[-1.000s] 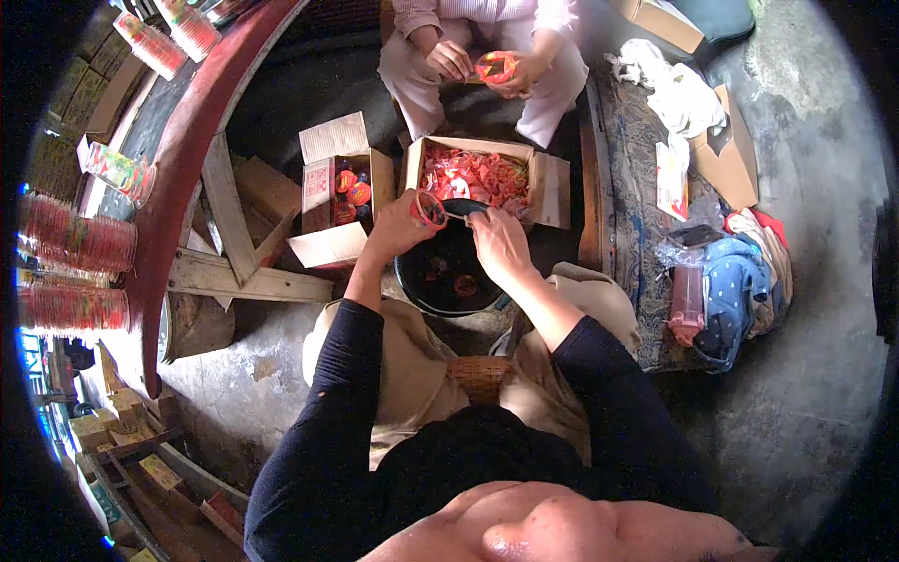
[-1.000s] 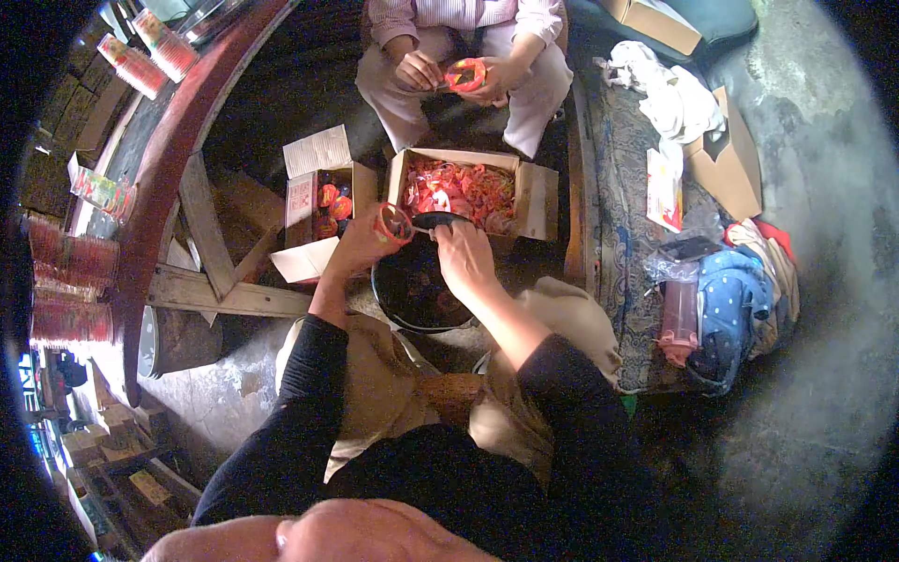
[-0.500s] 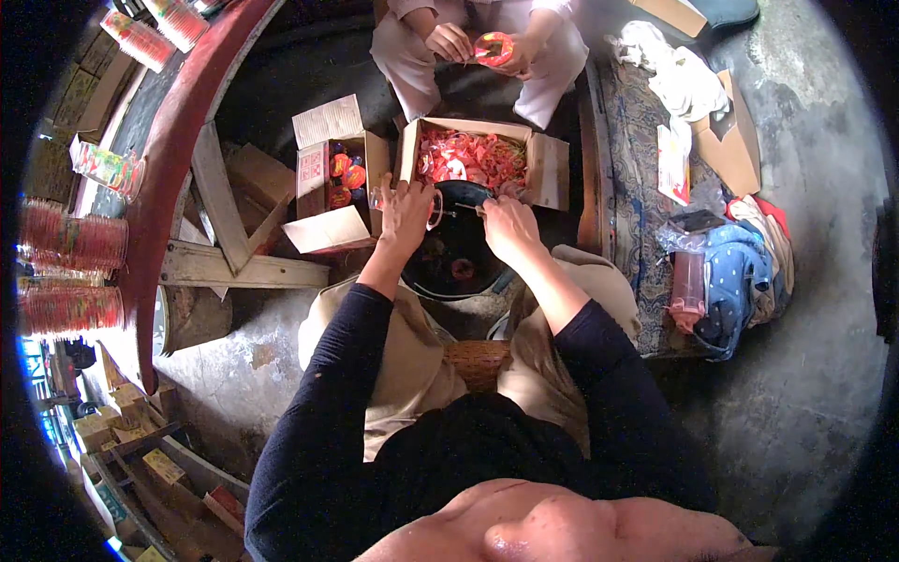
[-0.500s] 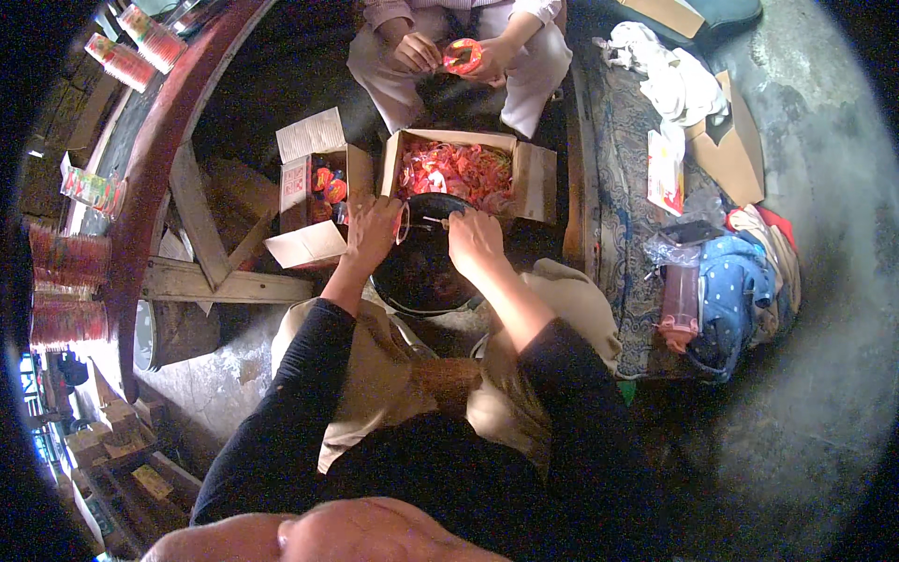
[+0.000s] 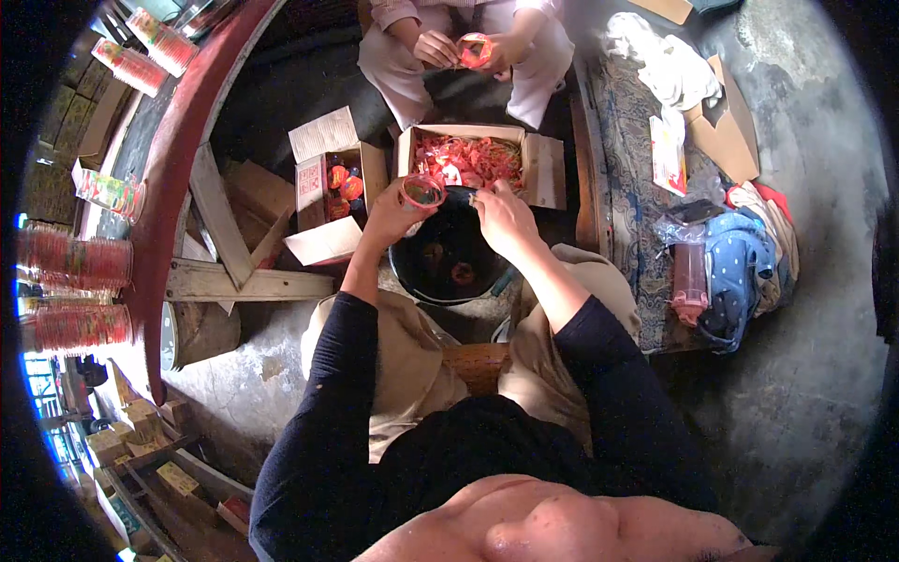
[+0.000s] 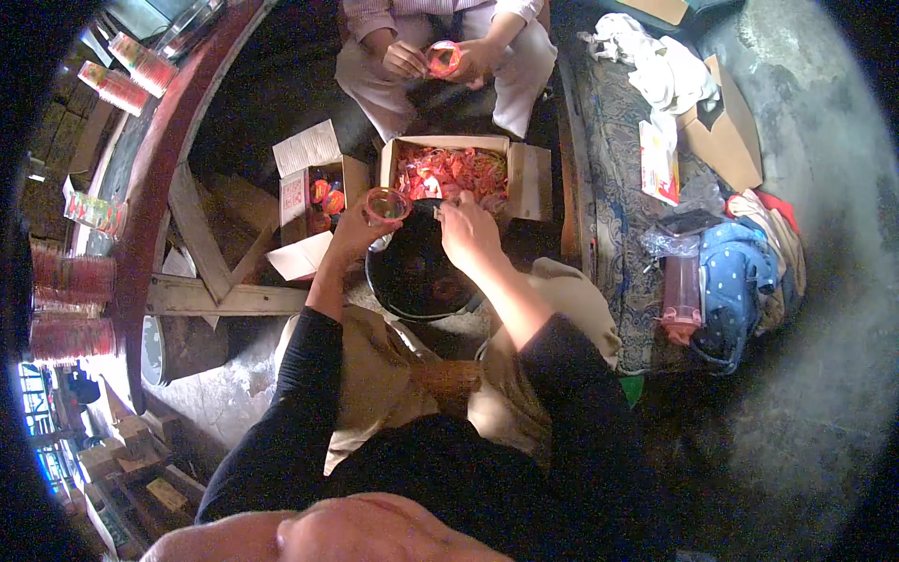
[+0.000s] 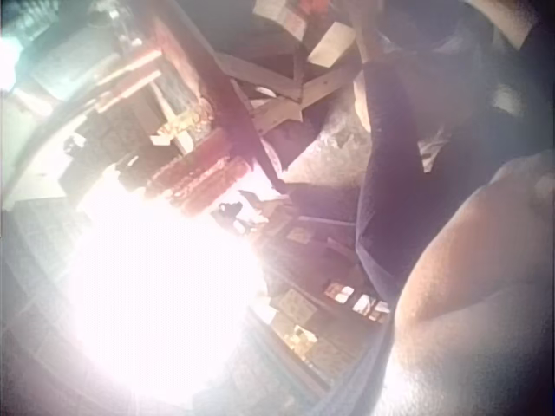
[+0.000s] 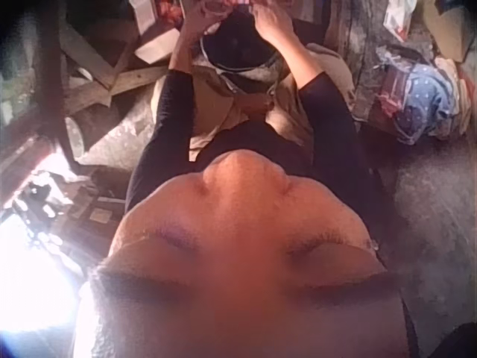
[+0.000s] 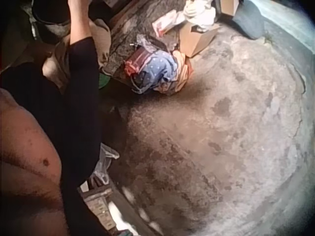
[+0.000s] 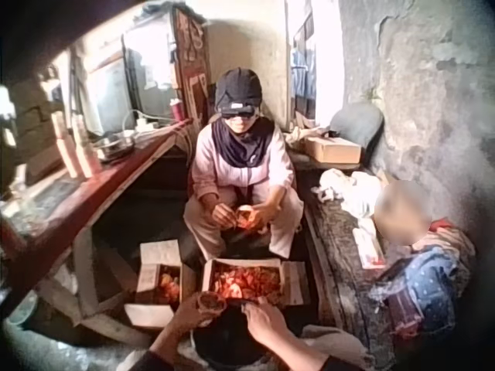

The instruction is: The person sits on the floor and wraps small red cylindrical candles with clear plastic film. They use a small knife to cut the film and seal the packages, placing the finished items into a cardboard box.

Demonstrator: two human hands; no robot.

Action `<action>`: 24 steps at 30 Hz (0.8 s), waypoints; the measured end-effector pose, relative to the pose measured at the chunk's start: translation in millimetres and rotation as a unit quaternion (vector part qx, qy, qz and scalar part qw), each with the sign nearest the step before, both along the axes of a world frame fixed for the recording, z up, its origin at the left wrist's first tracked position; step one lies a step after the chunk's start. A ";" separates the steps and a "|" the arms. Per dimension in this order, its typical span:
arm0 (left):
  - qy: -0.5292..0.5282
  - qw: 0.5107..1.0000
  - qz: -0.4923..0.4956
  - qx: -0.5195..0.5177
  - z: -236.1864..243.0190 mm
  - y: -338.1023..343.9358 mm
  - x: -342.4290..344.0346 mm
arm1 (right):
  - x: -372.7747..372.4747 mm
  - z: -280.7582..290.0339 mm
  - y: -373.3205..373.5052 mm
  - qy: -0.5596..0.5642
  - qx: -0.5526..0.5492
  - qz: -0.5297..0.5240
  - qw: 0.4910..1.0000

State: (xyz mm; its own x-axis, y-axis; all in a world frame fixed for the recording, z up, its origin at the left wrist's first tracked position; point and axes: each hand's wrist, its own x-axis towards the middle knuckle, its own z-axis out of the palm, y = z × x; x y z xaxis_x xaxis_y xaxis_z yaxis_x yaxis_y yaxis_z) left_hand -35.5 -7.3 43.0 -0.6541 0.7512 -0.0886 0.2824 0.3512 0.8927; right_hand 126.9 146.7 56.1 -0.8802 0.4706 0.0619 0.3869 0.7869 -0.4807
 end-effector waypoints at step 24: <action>-0.088 0.965 0.109 0.220 -51.7 23.1 37.5 | -16.0 -18.2 -33.5 0.074 0.070 -0.026 0.994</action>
